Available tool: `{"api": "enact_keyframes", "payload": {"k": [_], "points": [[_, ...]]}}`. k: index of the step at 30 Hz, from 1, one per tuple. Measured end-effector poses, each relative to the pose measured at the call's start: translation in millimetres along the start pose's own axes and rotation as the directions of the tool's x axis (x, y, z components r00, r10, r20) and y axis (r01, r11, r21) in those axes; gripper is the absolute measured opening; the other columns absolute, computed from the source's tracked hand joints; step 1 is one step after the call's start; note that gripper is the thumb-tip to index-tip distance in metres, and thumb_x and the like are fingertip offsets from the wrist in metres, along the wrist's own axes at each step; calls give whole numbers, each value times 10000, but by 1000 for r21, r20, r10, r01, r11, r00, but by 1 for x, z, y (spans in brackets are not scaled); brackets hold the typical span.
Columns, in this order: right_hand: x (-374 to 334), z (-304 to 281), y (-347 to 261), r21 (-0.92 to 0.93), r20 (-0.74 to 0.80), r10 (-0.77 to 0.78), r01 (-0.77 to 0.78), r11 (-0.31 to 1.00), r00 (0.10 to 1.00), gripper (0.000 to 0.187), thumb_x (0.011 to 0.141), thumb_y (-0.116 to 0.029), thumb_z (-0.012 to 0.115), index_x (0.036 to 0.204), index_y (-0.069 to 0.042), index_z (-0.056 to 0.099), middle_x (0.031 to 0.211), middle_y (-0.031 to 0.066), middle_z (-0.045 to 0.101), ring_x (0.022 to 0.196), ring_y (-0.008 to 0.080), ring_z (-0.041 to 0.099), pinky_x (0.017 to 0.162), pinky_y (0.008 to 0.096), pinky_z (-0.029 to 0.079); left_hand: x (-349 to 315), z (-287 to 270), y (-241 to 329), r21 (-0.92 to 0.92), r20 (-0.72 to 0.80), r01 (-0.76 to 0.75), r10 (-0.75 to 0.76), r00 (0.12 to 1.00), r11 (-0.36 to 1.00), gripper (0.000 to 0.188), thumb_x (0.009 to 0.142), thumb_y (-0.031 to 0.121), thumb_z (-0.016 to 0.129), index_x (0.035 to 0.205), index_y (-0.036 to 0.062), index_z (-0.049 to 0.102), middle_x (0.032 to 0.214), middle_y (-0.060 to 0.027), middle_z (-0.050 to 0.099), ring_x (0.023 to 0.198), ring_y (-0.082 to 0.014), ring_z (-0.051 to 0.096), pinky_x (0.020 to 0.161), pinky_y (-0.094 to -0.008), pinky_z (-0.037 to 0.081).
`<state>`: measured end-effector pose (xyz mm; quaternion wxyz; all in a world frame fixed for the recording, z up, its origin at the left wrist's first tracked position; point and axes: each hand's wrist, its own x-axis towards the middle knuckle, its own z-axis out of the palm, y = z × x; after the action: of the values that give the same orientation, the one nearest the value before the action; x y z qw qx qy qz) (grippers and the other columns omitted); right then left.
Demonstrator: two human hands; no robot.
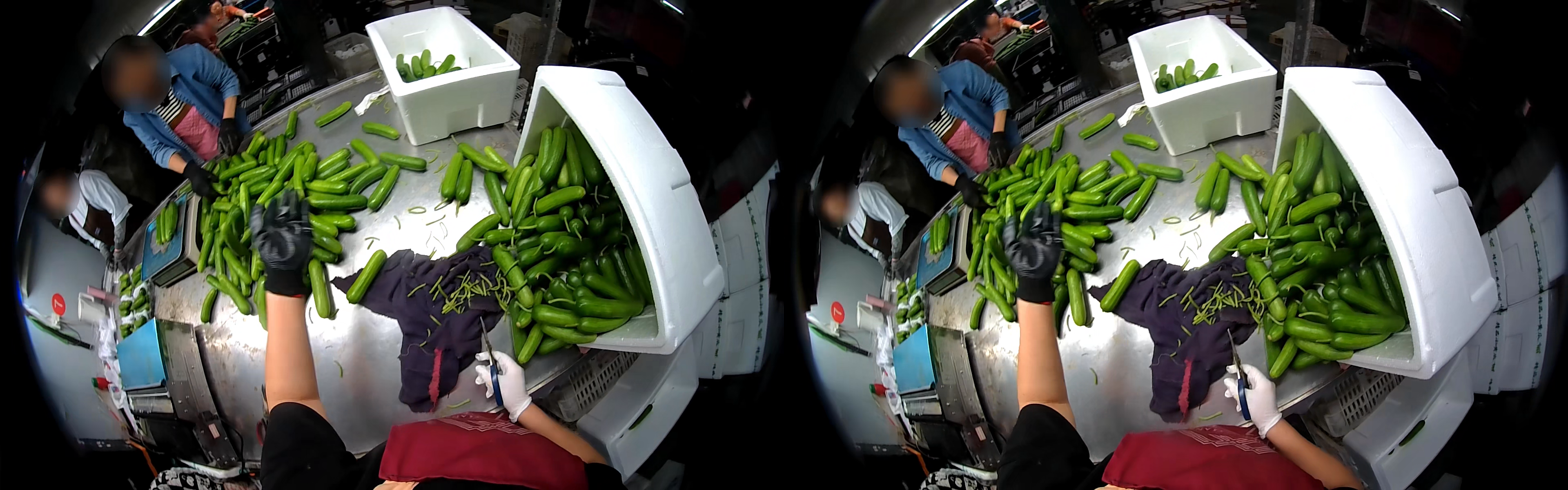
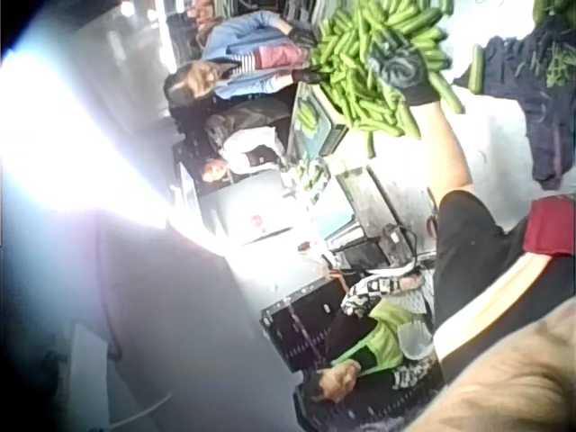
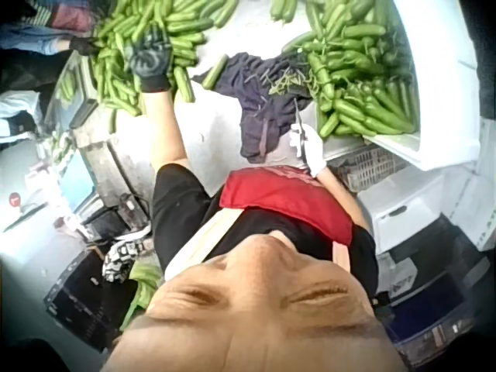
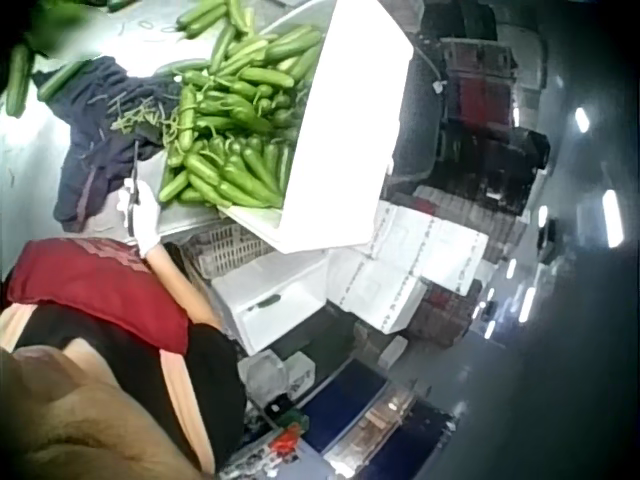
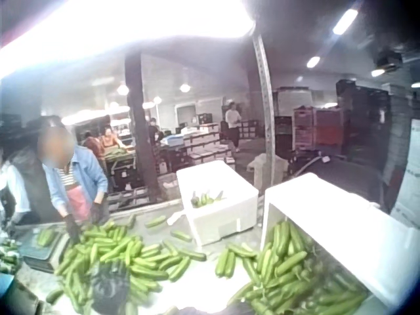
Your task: The person trims the ends of cucumbers using scissors and places them into white crates on a stainless steel table.
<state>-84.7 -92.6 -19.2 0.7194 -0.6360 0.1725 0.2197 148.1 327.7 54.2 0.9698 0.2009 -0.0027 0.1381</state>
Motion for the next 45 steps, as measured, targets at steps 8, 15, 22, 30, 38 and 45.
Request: {"api": "enact_keyframes", "payload": {"k": [8, 15, 22, 30, 38, 45], "points": [[4, -3, 3, 38, 11, 47, -47, 998, 999, 336, 864, -119, 689, 1173, -32, 589, 758, -3, 622, 601, 47, 590, 444, 177, 406, 64, 60, -261, 870, 50, -222, -368, 928, -440, 818, 838, 539, 587, 1441, 54, 321, 1202, -231, 584, 1185, -338, 530, 1027, -443, 375], [-3, -8, -11, -4, 28, 67, -66, 998, 997, 337, 878, -122, 674, 1185, -23, 578, 728, 16, 626, 554, 39, 548, 466, 174, 404, 70, 77, -313, 516, -48, -318, -398, 916, -795, 929, 732, 397, 648, 1470, 59, 196, 1241, -233, 553, 1163, -389, 532, 1094, -516, 257], [-5, 4, -18, -20, 36, -60, 61, 998, 998, 327, 886, -105, 657, 1191, -17, 577, 722, -3, 606, 578, 39, 554, 487, 171, 411, 51, 55, -255, 627, 47, -359, -427, 903, -691, 999, 746, 451, 702, 1497, 97, 147, 1152, -220, 603, 996, -362, 623, 828, -466, 489], [7, 23, -50, -632, -65, -697, 511, 583, 715, 360, 774, -91, 722, 1104, -37, 588, 822, 106, 591, 736, 255, 596, 697, 334, 481, -69, 75, -180, -348, -71, 540, -596, 800, 767, 538, 817, 243, 693, 1224, 97, 373, 1181, -112, 496, 1191, -304, 478, 1089, -533, 340], [17, 35, -65, -745, 14, -826, 557, 368, 564, 508, 737, -39, 745, 1209, -66, 560, 982, 114, 610, 869, 270, 612, 764, 347, 491, -168, 67, -182, -342, 88, 466, -465, 881, 816, 303, 877, 321, 576, 1038, 64, 581, 1073, -130, 599, 1085, -314, 542, 1088, -493, 337], [19, 23, -50, -764, -3, -885, 570, 302, 465, 376, 719, -84, 774, 1074, -75, 650, 853, 94, 661, 706, 250, 650, 624, 331, 515, -196, 36, -194, -483, 196, 581, -565, 801, 655, 581, 883, 437, 523, 1320, 56, 484, 1345, -150, 507, 1264, -333, 452, 1099, -491, 326]]}}
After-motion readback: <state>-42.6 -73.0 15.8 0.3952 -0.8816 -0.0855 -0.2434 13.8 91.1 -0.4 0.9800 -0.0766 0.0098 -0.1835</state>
